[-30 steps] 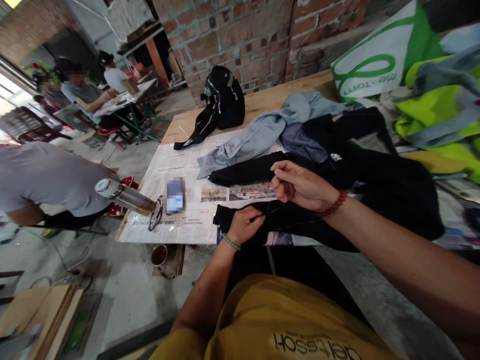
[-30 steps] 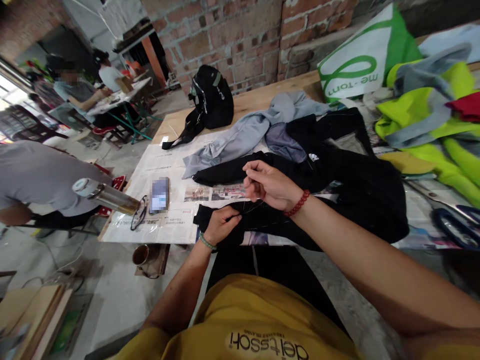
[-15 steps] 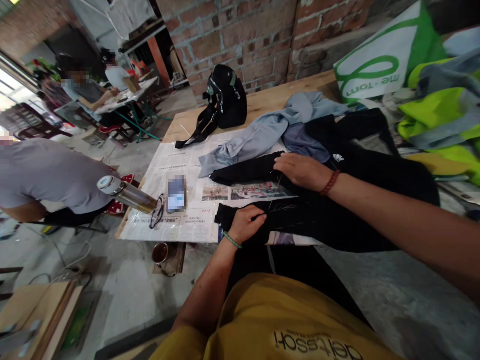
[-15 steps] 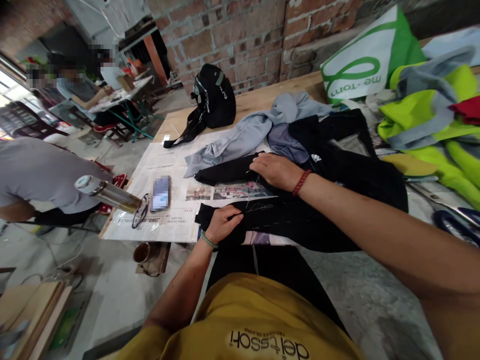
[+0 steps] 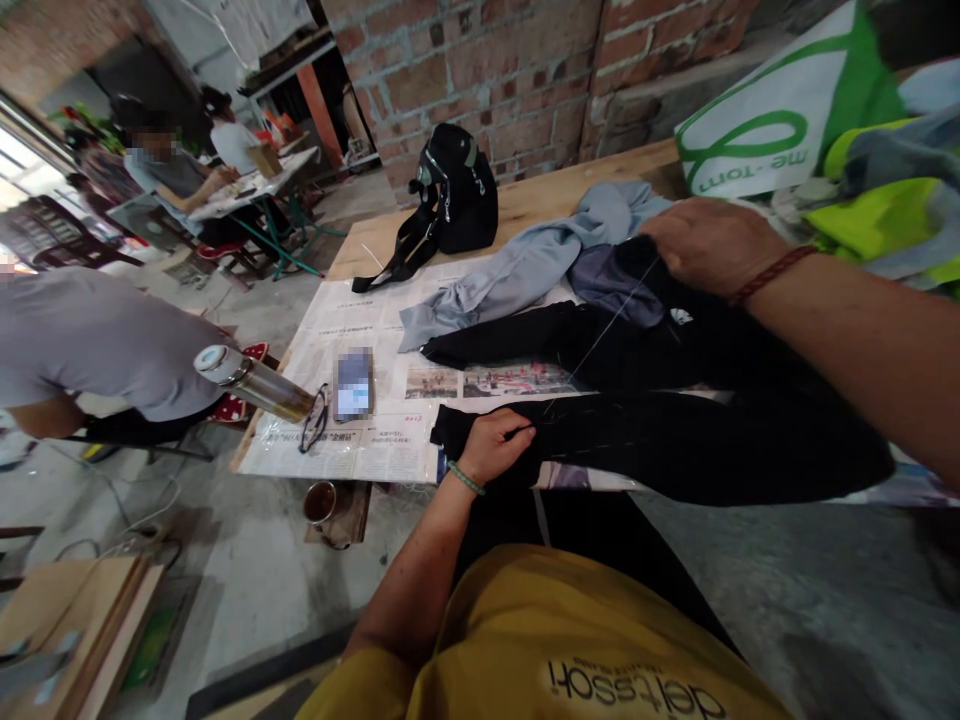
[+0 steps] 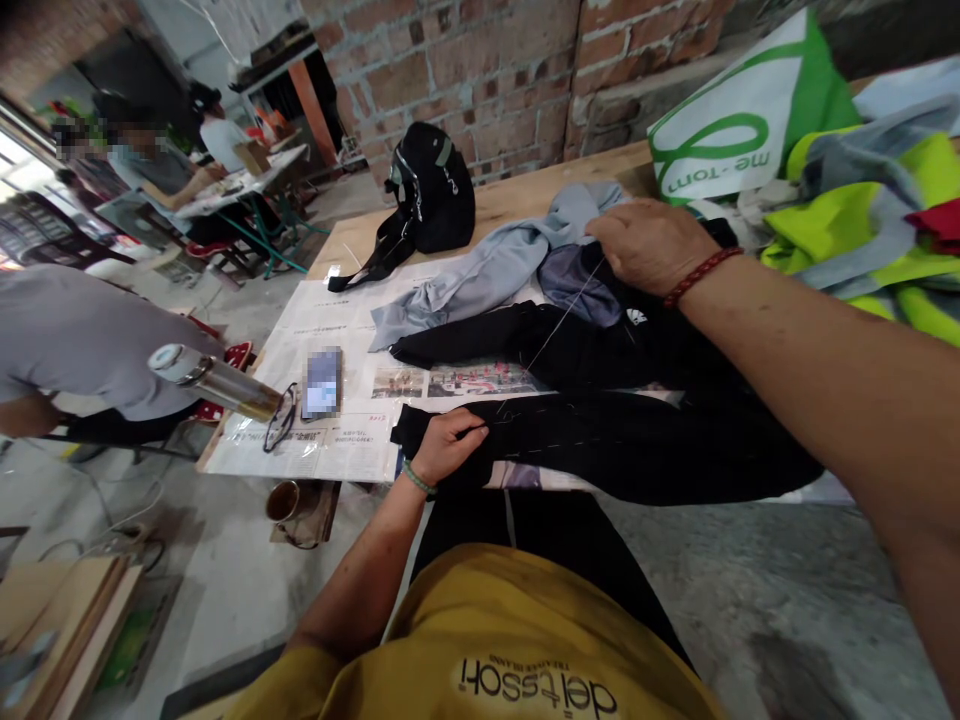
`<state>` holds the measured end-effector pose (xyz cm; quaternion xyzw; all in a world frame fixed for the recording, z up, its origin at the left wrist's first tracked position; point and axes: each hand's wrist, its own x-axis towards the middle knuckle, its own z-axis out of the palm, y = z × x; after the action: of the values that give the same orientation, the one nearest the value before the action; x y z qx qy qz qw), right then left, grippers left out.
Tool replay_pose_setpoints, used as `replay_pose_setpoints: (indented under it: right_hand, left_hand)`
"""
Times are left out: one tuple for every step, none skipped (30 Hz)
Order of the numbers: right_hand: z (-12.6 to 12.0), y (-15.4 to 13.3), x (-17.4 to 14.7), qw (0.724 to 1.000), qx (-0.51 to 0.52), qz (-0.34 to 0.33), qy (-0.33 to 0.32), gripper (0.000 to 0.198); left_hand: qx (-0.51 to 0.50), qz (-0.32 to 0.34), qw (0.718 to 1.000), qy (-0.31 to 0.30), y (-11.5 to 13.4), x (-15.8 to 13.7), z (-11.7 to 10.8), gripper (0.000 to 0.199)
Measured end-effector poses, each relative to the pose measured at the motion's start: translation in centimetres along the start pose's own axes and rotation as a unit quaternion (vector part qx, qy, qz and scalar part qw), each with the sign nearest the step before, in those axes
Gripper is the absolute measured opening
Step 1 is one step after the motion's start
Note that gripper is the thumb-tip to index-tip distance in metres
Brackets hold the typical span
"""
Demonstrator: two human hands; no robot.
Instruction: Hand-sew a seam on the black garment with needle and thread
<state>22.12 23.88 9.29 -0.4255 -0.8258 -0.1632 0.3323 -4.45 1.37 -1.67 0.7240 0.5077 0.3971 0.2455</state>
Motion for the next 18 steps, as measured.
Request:
replay_pose_setpoints:
  right_hand:
    - [-0.4, 0.2, 0.2, 0.999, -0.036, -0.02, -0.033, 0.017]
    - [-0.7, 0.4, 0.3, 0.994, -0.071, -0.038, -0.069, 0.022]
    - [-1.1, 0.7, 0.5, 0.991, -0.095, -0.038, -0.088, 0.026]
    - [-1.4, 0.9, 0.7, 0.991, -0.103, -0.021, -0.088, 0.028]
    - [-1.7, 1.0, 0.8, 0.991, -0.105, -0.007, -0.086, 0.028]
    - [-1.9, 1.2, 1.0, 0.991, -0.108, 0.003, -0.083, 0.029]
    - [-2.1, 1.3, 1.2, 0.99, -0.115, 0.01, -0.08, 0.029]
    - [-2.3, 1.4, 1.3, 0.989, -0.122, 0.015, -0.077, 0.03]
    - [-2.4, 1.5, 1.5, 0.988, -0.129, 0.02, -0.078, 0.03]
    - [-2.6, 1.6, 1.7, 0.987, -0.133, 0.027, -0.082, 0.03]
    - [-2.7, 1.8, 1.8, 0.986, -0.134, 0.036, -0.087, 0.03]
    - [-2.8, 1.9, 2.0, 0.986, -0.134, 0.047, -0.091, 0.032]
    - [-2.9, 2.1, 2.1, 0.985, -0.135, 0.056, -0.092, 0.033]
    - [-3.0, 2.3, 2.3, 0.984, -0.139, 0.064, -0.091, 0.034]
    - [-3.0, 2.4, 2.4, 0.983, -0.144, 0.069, -0.088, 0.035]
    - [-3.1, 2.5, 2.5, 0.982, -0.149, 0.074, -0.085, 0.035]
    - [-3.2, 2.3, 2.5, 0.982, -0.148, 0.083, -0.084, 0.034]
    - [-3.2, 2.0, 2.5, 0.982, -0.139, 0.093, -0.084, 0.033]
  left_hand:
    - [0.001, 0.0, 1.0, 0.001, 0.0, 0.0, 0.0, 0.015]
    - [0.001, 0.0, 1.0, 0.002, 0.0, 0.0, 0.0, 0.015]
    - [0.0, 0.0, 1.0, 0.003, 0.0, 0.0, 0.0, 0.015]
    - [-0.001, 0.002, 1.0, 0.003, 0.0, 0.0, 0.0, 0.015]
    - [-0.001, 0.003, 1.0, 0.002, 0.0, 0.0, 0.0, 0.015]
    - [-0.001, 0.003, 1.0, 0.001, 0.0, 0.0, 0.0, 0.015]
    - [0.0, 0.003, 1.0, 0.0, 0.0, 0.0, 0.0, 0.015]
    - [0.002, 0.002, 1.0, 0.0, 0.0, 0.0, -0.1, 0.015]
    - [0.003, 0.001, 1.0, -0.001, 0.0, 0.0, -0.1, 0.015]
    - [0.004, -0.001, 1.0, -0.001, 0.0, 0.0, -0.1, 0.015]
    - [0.003, -0.002, 1.0, -0.001, 0.0, 0.0, -0.1, 0.016]
    - [0.002, -0.002, 1.0, -0.001, 0.1, 0.0, -0.1, 0.016]
    - [0.001, -0.003, 1.0, -0.002, 0.1, 0.0, -0.1, 0.016]
    - [0.001, -0.004, 1.0, -0.003, 0.1, 0.0, -0.1, 0.016]
    - [0.001, -0.005, 1.0, -0.004, 0.1, 0.0, -0.1, 0.016]
    - [0.001, -0.007, 1.0, -0.004, 0.1, 0.0, -0.1, 0.016]
    - [0.002, -0.009, 1.0, -0.004, 0.1, 0.0, -0.1, 0.015]
    - [0.002, -0.011, 1.0, -0.003, 0.1, 0.0, -0.1, 0.015]
